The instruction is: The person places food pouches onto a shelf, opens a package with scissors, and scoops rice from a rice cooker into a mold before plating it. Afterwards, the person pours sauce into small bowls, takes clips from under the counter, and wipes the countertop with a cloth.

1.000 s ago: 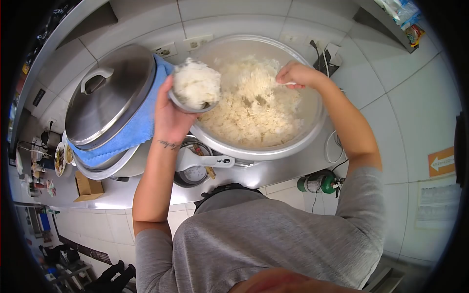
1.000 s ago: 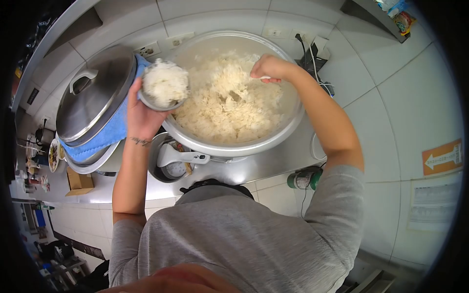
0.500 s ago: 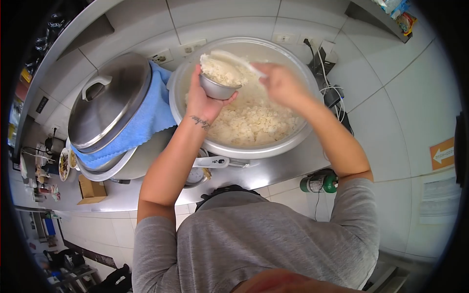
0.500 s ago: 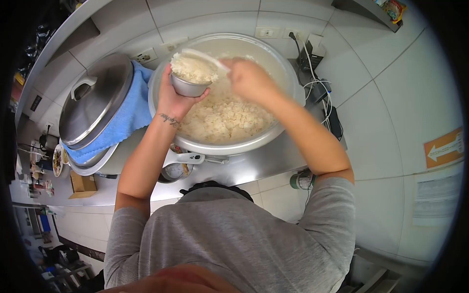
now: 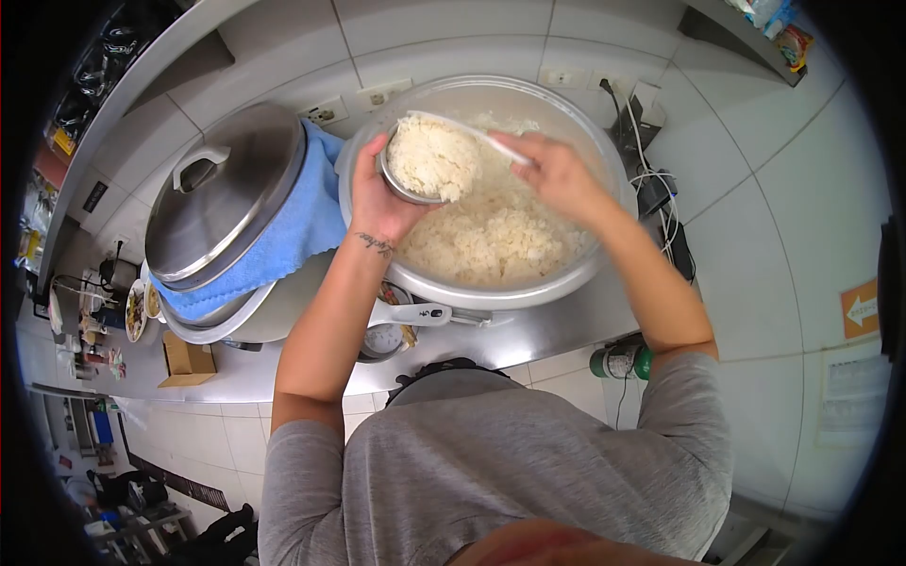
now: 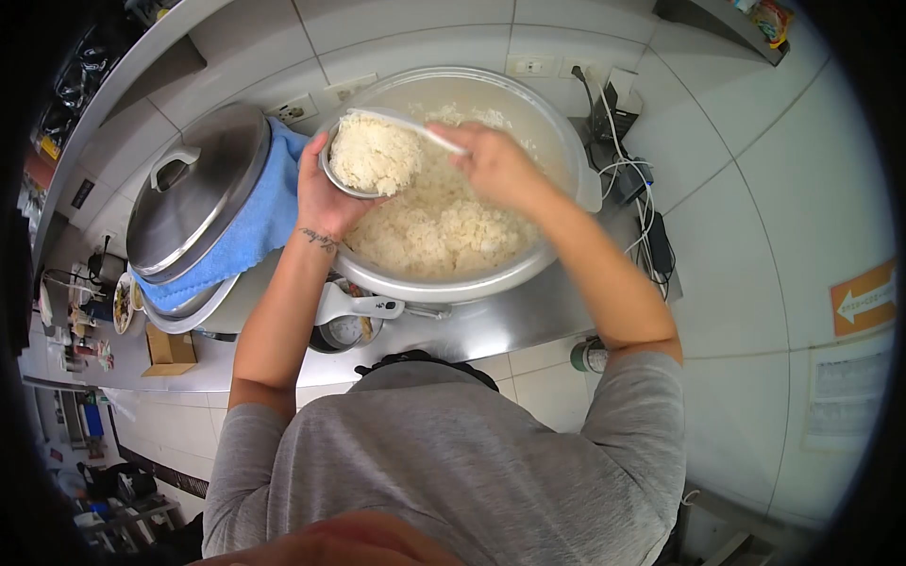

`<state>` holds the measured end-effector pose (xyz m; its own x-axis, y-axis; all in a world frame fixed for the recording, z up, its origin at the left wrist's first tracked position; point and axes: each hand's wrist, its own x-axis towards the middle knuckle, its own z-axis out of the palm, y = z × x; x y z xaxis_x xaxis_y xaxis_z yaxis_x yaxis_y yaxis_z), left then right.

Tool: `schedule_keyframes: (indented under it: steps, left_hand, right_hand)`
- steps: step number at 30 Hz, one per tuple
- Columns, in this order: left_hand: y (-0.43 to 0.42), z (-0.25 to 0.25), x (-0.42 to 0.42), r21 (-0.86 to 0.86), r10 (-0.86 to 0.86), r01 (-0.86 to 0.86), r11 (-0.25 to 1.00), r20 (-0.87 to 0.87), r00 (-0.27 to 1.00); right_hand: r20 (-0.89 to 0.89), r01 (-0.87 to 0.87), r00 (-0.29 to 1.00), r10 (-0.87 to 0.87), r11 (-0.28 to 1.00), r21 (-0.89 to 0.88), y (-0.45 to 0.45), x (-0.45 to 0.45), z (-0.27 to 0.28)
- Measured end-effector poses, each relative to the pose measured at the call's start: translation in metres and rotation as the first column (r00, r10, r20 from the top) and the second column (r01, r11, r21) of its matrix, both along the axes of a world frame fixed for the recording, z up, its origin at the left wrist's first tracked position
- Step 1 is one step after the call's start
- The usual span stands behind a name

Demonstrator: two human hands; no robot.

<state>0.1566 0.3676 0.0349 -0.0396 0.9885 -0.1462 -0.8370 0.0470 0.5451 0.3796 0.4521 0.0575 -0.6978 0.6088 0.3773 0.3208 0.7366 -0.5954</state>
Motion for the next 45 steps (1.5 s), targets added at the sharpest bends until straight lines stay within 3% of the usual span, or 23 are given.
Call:
schedule_keyframes:
  steps: [4, 7, 10, 13, 16, 19, 20, 22, 28, 30, 32, 36, 40, 45]
  left_hand:
    - [0.001, -0.001, 0.001, -0.022, 0.04, -0.04, 0.999, -0.01, 0.999]
    - [0.001, 0.01, 0.011, -0.057, 0.103, -0.1, 0.993, 0.06, 0.993]
    - [-0.001, 0.014, 0.016, -0.08, 0.073, -0.066, 0.995, 0.093, 0.993]
    - [0.0, 0.009, 0.015, 0.001, 0.021, -0.021, 1.0, 0.088, 0.996]
    - [0.001, 0.005, 0.012, 0.102, 0.062, -0.068, 0.992, 0.065, 0.996]
    - [0.005, 0.005, 0.012, 0.117, 0.092, -0.101, 0.988, 0.084, 0.992]
    - [0.005, 0.005, 0.013, 0.111, 0.095, -0.106, 0.988, 0.099, 0.991]
    - [0.004, 0.003, 0.011, 0.108, 0.115, -0.117, 0.987, 0.023, 0.993]
    - [0.001, 0.01, 0.018, 0.073, 0.139, -0.129, 0.989, -0.151, 0.979]
    - [0.002, 0.01, 0.022, 0.078, 0.145, -0.131, 0.988, -0.207, 0.968]
    - [0.011, 0.012, 0.016, 0.133, 0.171, -0.141, 0.981, -0.249, 0.953]
    - [0.028, 0.008, 0.013, 0.185, 0.218, -0.168, 0.968, -0.296, 0.93]
    - [0.04, 0.012, 0.015, 0.168, 0.235, -0.185, 0.968, -0.367, 0.9]
    - [0.051, 0.009, 0.009, 0.153, 0.254, -0.211, 0.965, -0.367, 0.895]
  right_hand:
    - [-0.009, -0.042, 0.999, 0.042, 0.999, 0.008, -0.018, 0.004, -0.001]
    - [-0.161, -0.083, 0.982, 0.099, 0.992, 0.099, -0.007, 0.008, -0.004]
    - [-0.056, -0.023, 0.997, 0.043, 0.948, 0.318, -0.014, 0.0, -0.021]
    - [-0.142, -0.004, 0.99, 0.013, 0.998, 0.063, -0.01, 0.002, -0.008]
    - [-0.19, 0.117, 0.966, -0.173, 0.955, -0.274, -0.016, -0.005, -0.021]
    - [-0.169, 0.169, 0.975, -0.144, 0.976, 0.141, -0.026, -0.01, -0.024]
    - [-0.147, 0.218, 0.963, -0.227, 0.973, -0.072, -0.021, -0.008, -0.015]
    - [-0.053, 0.3, 0.929, -0.366, 0.83, -0.471, -0.007, -0.001, 0.009]
    - [-0.069, -0.024, 0.998, 0.008, 0.972, -0.233, -0.042, -0.013, -0.012]
    - [-0.015, 0.009, 1.0, -0.017, 0.893, -0.451, -0.041, -0.013, 0.0]
    - [-0.022, 0.012, 0.999, -0.027, 0.863, -0.506, -0.044, -0.015, 0.003]
    - [-0.083, 0.006, 0.996, -0.038, 0.934, -0.356, -0.045, -0.019, -0.008]
    - [-0.075, 0.028, 0.995, -0.07, 0.889, -0.458, -0.036, -0.024, 0.003]
    - [-0.118, 0.04, 0.99, -0.081, 0.949, -0.313, -0.034, -0.027, -0.02]
